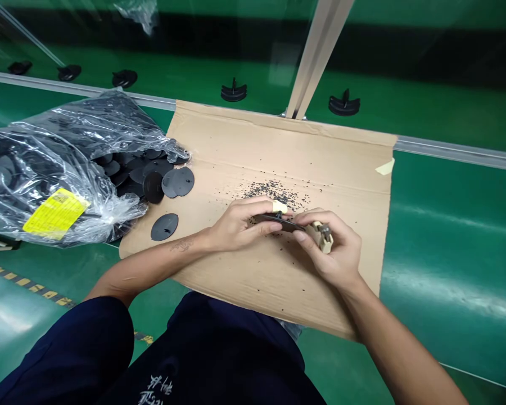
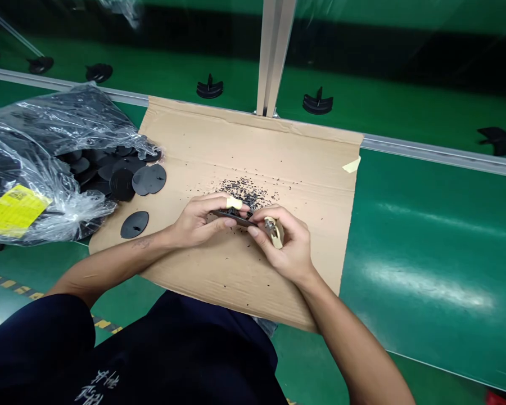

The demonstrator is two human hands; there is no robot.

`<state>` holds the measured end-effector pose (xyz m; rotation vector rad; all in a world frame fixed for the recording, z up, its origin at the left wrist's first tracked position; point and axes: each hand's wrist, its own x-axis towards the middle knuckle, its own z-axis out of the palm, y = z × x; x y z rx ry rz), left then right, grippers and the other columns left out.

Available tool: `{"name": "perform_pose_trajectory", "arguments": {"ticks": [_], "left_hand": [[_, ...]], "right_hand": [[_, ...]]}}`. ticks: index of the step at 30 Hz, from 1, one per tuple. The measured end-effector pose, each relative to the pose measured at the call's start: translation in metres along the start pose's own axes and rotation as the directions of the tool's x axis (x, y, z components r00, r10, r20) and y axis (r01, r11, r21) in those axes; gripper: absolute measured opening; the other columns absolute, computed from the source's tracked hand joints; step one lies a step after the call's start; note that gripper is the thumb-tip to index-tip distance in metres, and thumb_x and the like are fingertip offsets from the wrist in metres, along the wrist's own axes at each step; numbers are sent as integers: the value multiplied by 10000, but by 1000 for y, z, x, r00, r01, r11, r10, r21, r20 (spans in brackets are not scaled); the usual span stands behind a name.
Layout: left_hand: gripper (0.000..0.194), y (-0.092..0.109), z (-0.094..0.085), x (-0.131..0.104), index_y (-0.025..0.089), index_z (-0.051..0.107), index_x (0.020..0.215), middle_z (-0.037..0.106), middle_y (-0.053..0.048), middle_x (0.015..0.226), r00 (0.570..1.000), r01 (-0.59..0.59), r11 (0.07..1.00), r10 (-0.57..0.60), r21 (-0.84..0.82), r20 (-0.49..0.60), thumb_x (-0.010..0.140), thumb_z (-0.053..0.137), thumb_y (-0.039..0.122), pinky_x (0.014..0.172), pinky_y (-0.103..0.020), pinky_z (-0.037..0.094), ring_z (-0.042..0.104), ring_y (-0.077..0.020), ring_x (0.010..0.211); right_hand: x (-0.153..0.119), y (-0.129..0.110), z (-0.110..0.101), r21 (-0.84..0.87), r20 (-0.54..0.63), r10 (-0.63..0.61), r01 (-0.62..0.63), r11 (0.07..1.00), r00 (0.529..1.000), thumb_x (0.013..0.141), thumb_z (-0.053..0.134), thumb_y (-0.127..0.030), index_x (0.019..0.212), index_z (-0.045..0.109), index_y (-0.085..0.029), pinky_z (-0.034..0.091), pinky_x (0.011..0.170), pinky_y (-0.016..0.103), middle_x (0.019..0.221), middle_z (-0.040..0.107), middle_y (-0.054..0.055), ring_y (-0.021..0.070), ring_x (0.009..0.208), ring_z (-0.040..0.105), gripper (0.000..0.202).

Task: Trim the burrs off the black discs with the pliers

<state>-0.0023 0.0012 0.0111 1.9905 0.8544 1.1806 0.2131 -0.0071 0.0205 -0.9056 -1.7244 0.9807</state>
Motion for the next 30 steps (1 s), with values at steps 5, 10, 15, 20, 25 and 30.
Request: {"name": "perform_pose_trajectory", "arguments": {"ticks": [5, 10, 15, 20, 25, 30], "left_hand": [[258, -3, -7, 2, 169, 735, 1112, 761, -49, 919, 1000, 10, 999, -9, 43, -28, 923, 725, 344, 715, -232, 561, 700, -120, 809], [198, -7, -7, 3, 177, 760, 1015, 753, -45, 883, 998, -65, 996, 66, 68, -16, 901, 751, 339, 691, -241, 544, 682, -123, 789], [220, -8, -6, 3, 186, 757, 1073, 742, -47, 888, 996, -91, 995, 92, 43, -12, 905, 747, 327, 688, -241, 549, 681, -123, 800], [216, -8, -5, 2, 186, 754, 1090, 749, -53, 910, 992, -125, 992, 125, 17, -7, 907, 747, 299, 713, -244, 568, 697, -127, 835], [210, -10, -5, 2, 181, 759, 1082, 761, -61, 912, 989, -145, 989, 145, 16, -5, 896, 759, 280, 731, -256, 585, 709, -132, 839], [164, -10, -5, 2, 187, 767, 1036, 777, -59, 914, 987, -163, 986, 163, 28, -14, 901, 754, 280, 742, -256, 590, 715, -127, 834]], "right_hand": [[4, 7, -11, -324, -19, -44, 35, 945, 999, 916, 657, -232, 957, 646, -238, 529, 727, 347, 888, 708, 36, 191, 791, 664, 42], [3, 15, -12, -547, 120, -139, 182, 817, 983, 904, 603, -173, 985, 633, -211, 489, 721, 356, 891, 709, 60, 213, 815, 652, 94], [2, 14, -10, -574, 147, -145, 204, 793, 978, 915, 602, -175, 981, 615, -201, 478, 696, 341, 892, 713, 67, 206, 800, 646, 71], [1, 15, -11, -598, 170, -146, 219, 771, 975, 934, 602, -199, 964, 620, -191, 470, 691, 328, 885, 719, 72, 195, 786, 645, 36], [0, 17, -13, -640, 191, -148, 237, 731, 970, 953, 575, -216, 947, 653, -186, 445, 652, 309, 794, 687, 52, 174, 713, 604, 84], [0, 15, -13, -655, 190, -152, 241, 716, 970, 955, 558, -202, 913, 669, -175, 420, 611, 294, 709, 647, 37, 156, 640, 559, 122]]}}
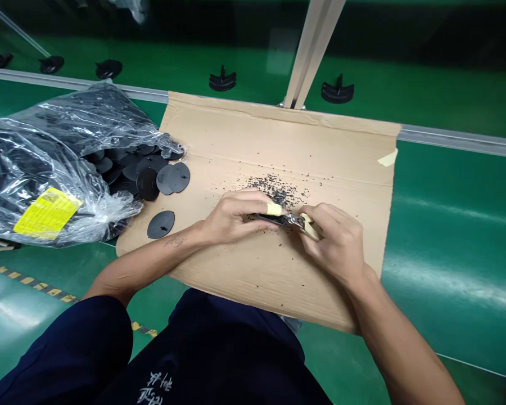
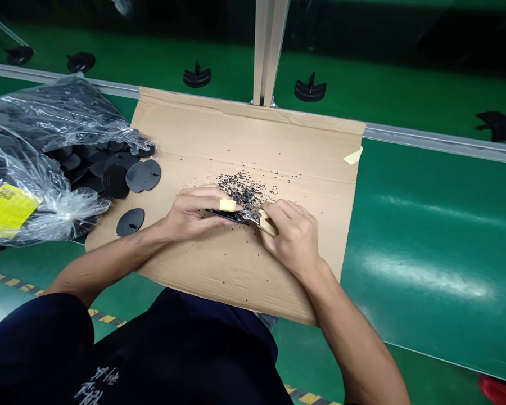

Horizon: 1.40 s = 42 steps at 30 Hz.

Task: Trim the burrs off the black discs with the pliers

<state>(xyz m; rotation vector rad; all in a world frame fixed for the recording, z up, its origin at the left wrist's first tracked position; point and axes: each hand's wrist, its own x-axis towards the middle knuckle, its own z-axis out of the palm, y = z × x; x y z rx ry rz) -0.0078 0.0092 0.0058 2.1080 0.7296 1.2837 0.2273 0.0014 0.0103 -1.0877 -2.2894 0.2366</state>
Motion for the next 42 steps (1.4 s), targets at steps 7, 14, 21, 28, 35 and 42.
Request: {"name": "perform_pose_trajectory", "arguments": {"ticks": [7, 14, 21, 28, 35, 42], "left_hand": [[160, 4, 1, -1, 183, 766, 1020, 782, -59, 906, 1000, -31, 1000, 31, 4, 3, 892, 767, 279, 719, -244, 586, 714, -118, 817], [202, 3, -1, -1, 173, 757, 1061, 760, -59, 909, 1000, 2, 998, -1, 58, -16, 888, 770, 276, 707, -236, 573, 704, -117, 822], [170, 4, 0, 0, 172, 738, 1043, 734, -42, 897, 1000, -12, 993, 11, 114, 10, 892, 760, 247, 716, -251, 550, 682, -120, 815], [131, 1, 0, -3, 214, 713, 1053, 740, -27, 920, 1000, -27, 952, 22, 306, 22, 929, 711, 255, 735, -283, 520, 658, -140, 836], [220, 6, 2, -2, 158, 672, 1077, 735, -50, 958, 966, 246, 968, -240, 54, -100, 944, 693, 332, 735, -247, 564, 685, -127, 846], [166, -1, 3, -7, 163, 655, 1099, 732, -69, 1026, 999, 33, 973, -40, 229, 25, 933, 648, 156, 828, -289, 594, 698, -156, 963]], "right_hand": [[-4, -4, -3, -25, 62, 37, -35, 999, 997, 928, 534, -176, 878, 681, -186, 399, 606, 286, 759, 703, 62, 160, 656, 590, 155], [-4, 1, 3, 61, 21, 82, -83, 995, 996, 909, 503, -155, 830, 688, -184, 395, 586, 271, 735, 704, 34, 147, 650, 617, 203], [-1, 4, 6, -291, 7, 21, -18, 957, 1000, 931, 556, -225, 907, 686, -167, 384, 632, 323, 737, 664, 53, 187, 687, 544, 144], [-1, 4, 6, -226, 10, 36, -32, 974, 999, 902, 594, -231, 1010, 669, -190, 390, 656, 341, 794, 674, 55, 206, 733, 548, 138], [6, -3, 4, 359, 63, 238, -245, 901, 969, 895, 667, -314, 981, 665, -203, 438, 593, 286, 808, 679, 20, 152, 657, 579, 140], [1, -7, 3, 57, -126, -77, 85, 995, 989, 933, 564, -161, 910, 659, -212, 391, 617, 326, 707, 651, 25, 157, 643, 548, 110]]}}
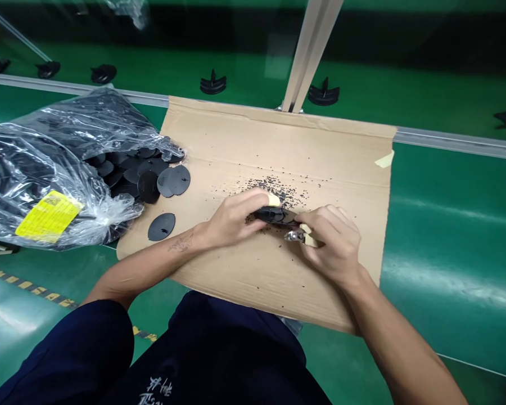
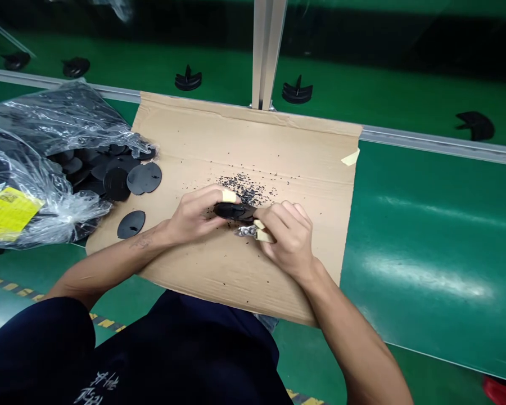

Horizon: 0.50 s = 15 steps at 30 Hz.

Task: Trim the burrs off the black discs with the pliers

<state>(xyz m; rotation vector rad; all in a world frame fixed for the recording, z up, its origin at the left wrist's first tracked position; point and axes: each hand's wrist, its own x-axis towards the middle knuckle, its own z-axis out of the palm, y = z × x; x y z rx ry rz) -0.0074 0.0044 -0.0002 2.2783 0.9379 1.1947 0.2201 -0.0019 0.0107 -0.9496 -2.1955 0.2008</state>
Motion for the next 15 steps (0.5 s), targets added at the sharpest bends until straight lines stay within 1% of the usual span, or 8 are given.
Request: {"name": "perform_pose_trajectory", "arguments": {"ticks": [1, 3, 5, 7, 8, 10, 12, 15], "left_hand": [[193, -1, 0, 0, 174, 658, 1116, 731, -69, 1044, 999, -37, 997, 36, 67, 23, 932, 621, 125, 830, -299, 591, 692, -160, 974], [247, -4, -1, -1, 197, 665, 1130, 731, -62, 1060, 996, -71, 986, 62, 153, 62, 933, 572, 82, 823, -307, 586, 684, -162, 977], [269, -5, -1, -1, 198, 674, 1124, 731, -60, 1051, 996, -80, 985, 71, 156, 63, 933, 545, 61, 818, -305, 590, 686, -157, 971], [283, -6, -1, -1, 186, 678, 1131, 733, -67, 1052, 996, -86, 992, 83, 94, 38, 931, 532, 49, 830, -302, 603, 698, -152, 986], [293, -6, -2, 0, 181, 679, 1139, 736, -72, 1058, 996, -86, 995, 84, 56, 25, 929, 528, 45, 842, -303, 610, 704, -150, 1000], [316, -5, -2, 1, 180, 685, 1156, 748, -76, 1064, 997, -78, 997, 78, -11, 7, 924, 523, 39, 861, -305, 619, 715, -147, 1017], [325, -4, -2, 1, 181, 693, 1168, 761, -78, 1064, 998, -63, 996, 63, -62, -1, 925, 527, 44, 870, -306, 625, 724, -145, 1018], [309, -2, -2, 1, 184, 701, 1174, 774, -74, 1053, 998, -67, 992, 66, -111, -11, 932, 551, 64, 859, -296, 629, 733, -140, 999]], "right_hand": [[-1, -1, -1, -28, 2, -40, 40, 999, 999, 932, 567, -158, 901, 659, -217, 377, 610, 332, 690, 647, 20, 154, 627, 538, 114], [-1, -3, -2, 34, 17, -76, 76, 997, 997, 930, 591, -179, 905, 651, -226, 382, 603, 333, 680, 640, 10, 149, 606, 537, 80], [0, -4, -5, 170, -7, -46, 46, 984, 999, 923, 616, -194, 928, 631, -232, 411, 600, 327, 706, 644, 5, 146, 604, 550, 41], [2, -1, -8, 204, -41, 40, -31, 979, 998, 921, 616, -189, 953, 618, -236, 431, 613, 325, 752, 657, 13, 152, 634, 568, 56], [3, 3, -9, 157, -46, 77, -69, 985, 996, 924, 609, -191, 956, 619, -237, 430, 623, 331, 763, 658, 21, 160, 653, 570, 56], [3, 11, -10, -8, -5, 110, -110, 994, 994, 932, 587, -208, 946, 635, -235, 412, 645, 348, 761, 652, 37, 180, 688, 564, 57], [3, 18, -9, -147, 66, 99, -89, 985, 993, 934, 557, -206, 938, 652, -229, 391, 660, 359, 754, 643, 48, 197, 714, 553, 97], [1, 22, -7, -212, 128, 45, -17, 977, 991, 910, 528, -155, 957, 657, -215, 368, 661, 355, 749, 628, 45, 202, 728, 533, 150]]}}
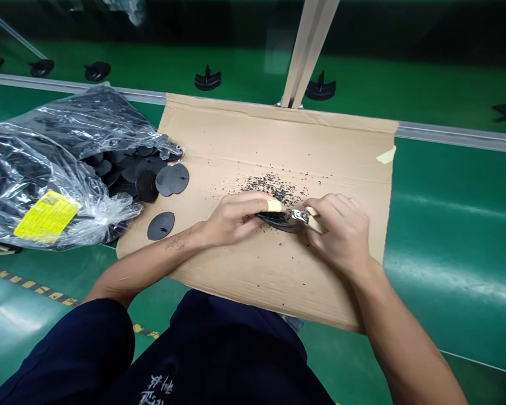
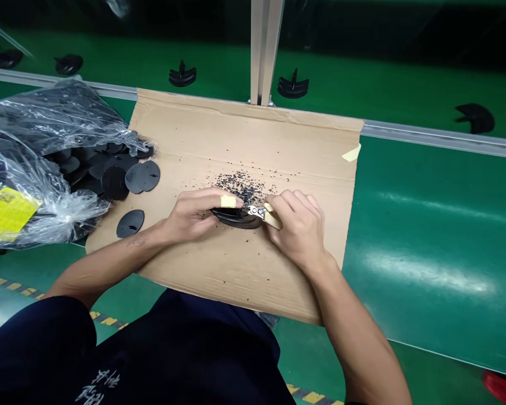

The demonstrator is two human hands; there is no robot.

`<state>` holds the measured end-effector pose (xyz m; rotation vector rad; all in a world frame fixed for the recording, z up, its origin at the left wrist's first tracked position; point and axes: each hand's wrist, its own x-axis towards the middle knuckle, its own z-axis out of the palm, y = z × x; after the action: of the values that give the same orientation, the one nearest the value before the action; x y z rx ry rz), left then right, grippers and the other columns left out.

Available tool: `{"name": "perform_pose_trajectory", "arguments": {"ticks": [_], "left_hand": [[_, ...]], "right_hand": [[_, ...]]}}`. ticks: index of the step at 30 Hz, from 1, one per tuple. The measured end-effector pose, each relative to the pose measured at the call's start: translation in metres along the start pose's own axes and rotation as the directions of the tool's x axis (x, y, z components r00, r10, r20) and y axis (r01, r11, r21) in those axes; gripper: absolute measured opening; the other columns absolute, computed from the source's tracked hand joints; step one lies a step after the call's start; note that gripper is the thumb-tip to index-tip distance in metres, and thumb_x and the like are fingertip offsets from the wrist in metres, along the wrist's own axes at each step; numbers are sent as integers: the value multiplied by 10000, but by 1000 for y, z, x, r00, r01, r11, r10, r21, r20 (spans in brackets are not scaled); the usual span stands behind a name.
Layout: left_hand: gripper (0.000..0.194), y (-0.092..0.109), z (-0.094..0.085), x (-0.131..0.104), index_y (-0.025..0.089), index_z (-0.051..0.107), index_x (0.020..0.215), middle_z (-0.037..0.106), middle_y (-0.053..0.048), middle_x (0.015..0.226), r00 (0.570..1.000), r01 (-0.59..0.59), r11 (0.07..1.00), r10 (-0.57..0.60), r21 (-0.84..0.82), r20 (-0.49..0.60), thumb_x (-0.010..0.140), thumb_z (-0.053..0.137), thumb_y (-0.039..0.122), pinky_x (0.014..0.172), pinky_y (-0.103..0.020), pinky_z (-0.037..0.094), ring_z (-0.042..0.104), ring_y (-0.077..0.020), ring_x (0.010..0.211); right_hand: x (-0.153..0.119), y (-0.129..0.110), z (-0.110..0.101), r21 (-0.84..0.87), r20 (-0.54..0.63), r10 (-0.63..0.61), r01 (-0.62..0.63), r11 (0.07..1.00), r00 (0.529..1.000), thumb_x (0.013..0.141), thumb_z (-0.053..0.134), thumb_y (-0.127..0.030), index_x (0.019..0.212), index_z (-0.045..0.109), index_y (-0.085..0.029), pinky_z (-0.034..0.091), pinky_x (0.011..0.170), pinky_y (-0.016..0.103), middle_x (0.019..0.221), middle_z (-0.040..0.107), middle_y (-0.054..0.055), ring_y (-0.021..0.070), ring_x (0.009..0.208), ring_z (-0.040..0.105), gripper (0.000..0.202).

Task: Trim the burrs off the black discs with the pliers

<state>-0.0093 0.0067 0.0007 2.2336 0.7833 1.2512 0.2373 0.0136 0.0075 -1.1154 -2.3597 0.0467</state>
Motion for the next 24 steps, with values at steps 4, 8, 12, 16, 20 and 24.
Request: {"name": "perform_pose_trajectory", "arguments": {"ticks": [4, 8, 12, 16, 20, 24], "left_hand": [[261, 1, 1, 0, 167, 711, 1152, 776, -87, 1037, 1000, -5, 1000, 5, -6, -13, 941, 580, 87, 838, -280, 631, 739, -138, 982], [243, 2, 1, 1, 157, 723, 1136, 782, -90, 1013, 1000, -7, 1000, 6, -20, -24, 939, 596, 91, 824, -269, 628, 741, -136, 955], [234, 3, 2, 1, 160, 734, 1135, 787, -89, 1012, 999, 3, 999, -5, -40, -32, 942, 610, 109, 814, -256, 624, 746, -132, 940], [232, 3, 2, -1, 189, 739, 1146, 797, -75, 1012, 999, 27, 998, -29, -54, -26, 944, 637, 137, 808, -257, 632, 756, -133, 930], [243, 3, 2, -1, 201, 742, 1155, 802, -72, 1025, 999, 45, 997, -47, -55, -23, 938, 654, 134, 810, -258, 641, 764, -135, 937], [257, 6, 3, -2, 205, 752, 1156, 811, -69, 1020, 998, 29, 996, -34, -84, -53, 923, 681, 124, 798, -248, 650, 776, -137, 924]], "right_hand": [[-1, -3, 0, -19, -22, -38, 37, 999, 999, 869, 532, -114, 941, 644, -199, 345, 646, 346, 722, 597, 36, 195, 702, 502, 158], [-1, -4, -1, -26, 1, -35, 35, 999, 999, 873, 519, -118, 950, 655, -202, 351, 651, 339, 718, 598, 35, 186, 694, 501, 176], [-2, -4, -1, -78, -3, -20, 20, 997, 1000, 898, 512, -135, 950, 667, -203, 346, 645, 338, 710, 600, 39, 186, 695, 498, 177], [-2, -5, -1, -99, -16, -27, 25, 995, 1000, 941, 513, -176, 922, 668, -211, 334, 629, 336, 677, 581, 35, 182, 671, 480, 160], [-2, -7, -3, -109, -35, -44, 40, 993, 998, 949, 507, -169, 915, 667, -208, 338, 620, 334, 671, 580, 34, 178, 661, 470, 167], [-2, -12, -4, -188, -59, -56, 44, 981, 997, 934, 522, -144, 894, 666, -202, 327, 596, 330, 649, 578, 28, 172, 633, 459, 160]]}}
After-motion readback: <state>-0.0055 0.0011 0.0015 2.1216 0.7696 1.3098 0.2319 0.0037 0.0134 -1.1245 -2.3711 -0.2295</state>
